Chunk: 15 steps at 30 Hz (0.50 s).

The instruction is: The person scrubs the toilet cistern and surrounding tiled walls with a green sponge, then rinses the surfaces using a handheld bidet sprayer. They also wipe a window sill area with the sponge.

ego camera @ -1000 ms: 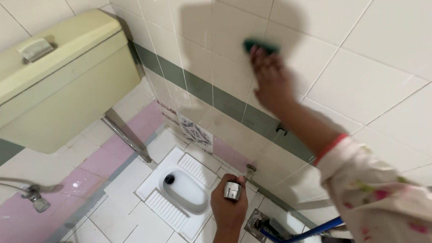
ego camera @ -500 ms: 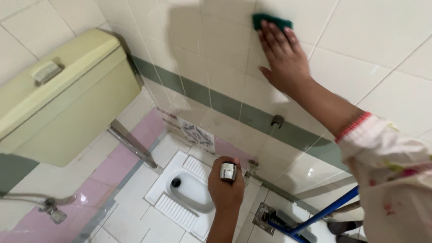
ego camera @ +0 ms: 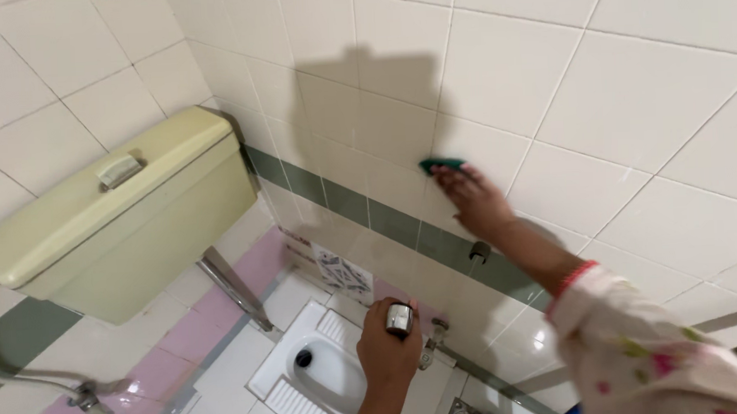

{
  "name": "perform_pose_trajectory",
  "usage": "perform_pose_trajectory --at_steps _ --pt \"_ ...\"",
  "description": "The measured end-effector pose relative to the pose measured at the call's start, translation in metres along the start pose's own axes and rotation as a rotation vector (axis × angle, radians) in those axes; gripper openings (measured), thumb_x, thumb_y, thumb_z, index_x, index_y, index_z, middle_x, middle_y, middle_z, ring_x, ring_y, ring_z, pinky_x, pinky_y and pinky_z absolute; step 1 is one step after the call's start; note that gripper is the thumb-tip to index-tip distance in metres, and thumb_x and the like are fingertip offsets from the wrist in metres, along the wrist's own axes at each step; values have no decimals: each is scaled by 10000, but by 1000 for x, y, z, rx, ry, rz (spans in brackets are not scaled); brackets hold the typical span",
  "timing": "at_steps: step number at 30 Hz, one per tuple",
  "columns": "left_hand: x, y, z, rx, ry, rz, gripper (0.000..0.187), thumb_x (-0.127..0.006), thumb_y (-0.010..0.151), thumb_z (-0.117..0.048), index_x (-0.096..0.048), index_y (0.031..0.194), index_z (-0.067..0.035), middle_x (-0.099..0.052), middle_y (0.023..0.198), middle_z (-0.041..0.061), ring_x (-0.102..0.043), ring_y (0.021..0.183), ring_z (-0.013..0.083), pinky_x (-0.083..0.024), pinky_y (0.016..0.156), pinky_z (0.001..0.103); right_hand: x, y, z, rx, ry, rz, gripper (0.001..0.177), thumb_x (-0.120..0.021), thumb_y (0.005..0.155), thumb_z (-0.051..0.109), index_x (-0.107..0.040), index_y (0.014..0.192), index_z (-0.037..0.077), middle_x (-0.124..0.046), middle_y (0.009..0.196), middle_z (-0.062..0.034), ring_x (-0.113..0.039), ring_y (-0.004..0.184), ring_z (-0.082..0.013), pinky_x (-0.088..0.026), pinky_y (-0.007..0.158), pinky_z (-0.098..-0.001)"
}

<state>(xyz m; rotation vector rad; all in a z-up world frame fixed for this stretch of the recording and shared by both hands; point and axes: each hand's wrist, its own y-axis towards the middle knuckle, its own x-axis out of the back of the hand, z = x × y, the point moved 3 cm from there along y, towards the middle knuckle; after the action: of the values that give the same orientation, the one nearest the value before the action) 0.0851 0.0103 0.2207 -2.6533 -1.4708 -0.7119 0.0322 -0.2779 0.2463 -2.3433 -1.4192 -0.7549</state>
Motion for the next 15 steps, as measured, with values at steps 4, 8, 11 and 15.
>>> perform_pose_trajectory --at_steps 4,8,11,15 --pt "5 3 4 35 29 55 268 -748 859 -362 -682 938 -114 -703 951 66 -693 868 338 -553 722 432 25 -2 -64 -199 214 -93 828 -346 1021 548 -69 1643 77 -85 1717 -93 -74 1559 -208 -8 1244 -428" --pt "-3 10 -9 48 -5 49 296 -746 869 -383 -678 928 -100 -702 958 65 -695 866 326 -552 722 426 65 24 -99 -298 302 -269 821 -348 1013 562 -80 1619 77 -79 1719 -91 -67 1574 -208 -13 1253 -428" --pt "-5 17 -21 -80 -36 -42 294 -740 879 -379 -673 887 -93 -709 906 91 -693 803 331 -556 674 421 80 55 -86 -240 213 -91 937 -396 986 603 -59 1650 34 -35 1733 -106 -31 1580 -232 -8 1245 -430" --pt "-15 20 -22 125 -86 -51 339 -747 858 -422 -678 872 -90 -714 736 119 -686 679 335 -547 626 422 66 87 -41 -30 101 -81 955 -401 994 610 -58 1636 -8 -24 1722 -145 -8 1573 -244 21 1234 -449"
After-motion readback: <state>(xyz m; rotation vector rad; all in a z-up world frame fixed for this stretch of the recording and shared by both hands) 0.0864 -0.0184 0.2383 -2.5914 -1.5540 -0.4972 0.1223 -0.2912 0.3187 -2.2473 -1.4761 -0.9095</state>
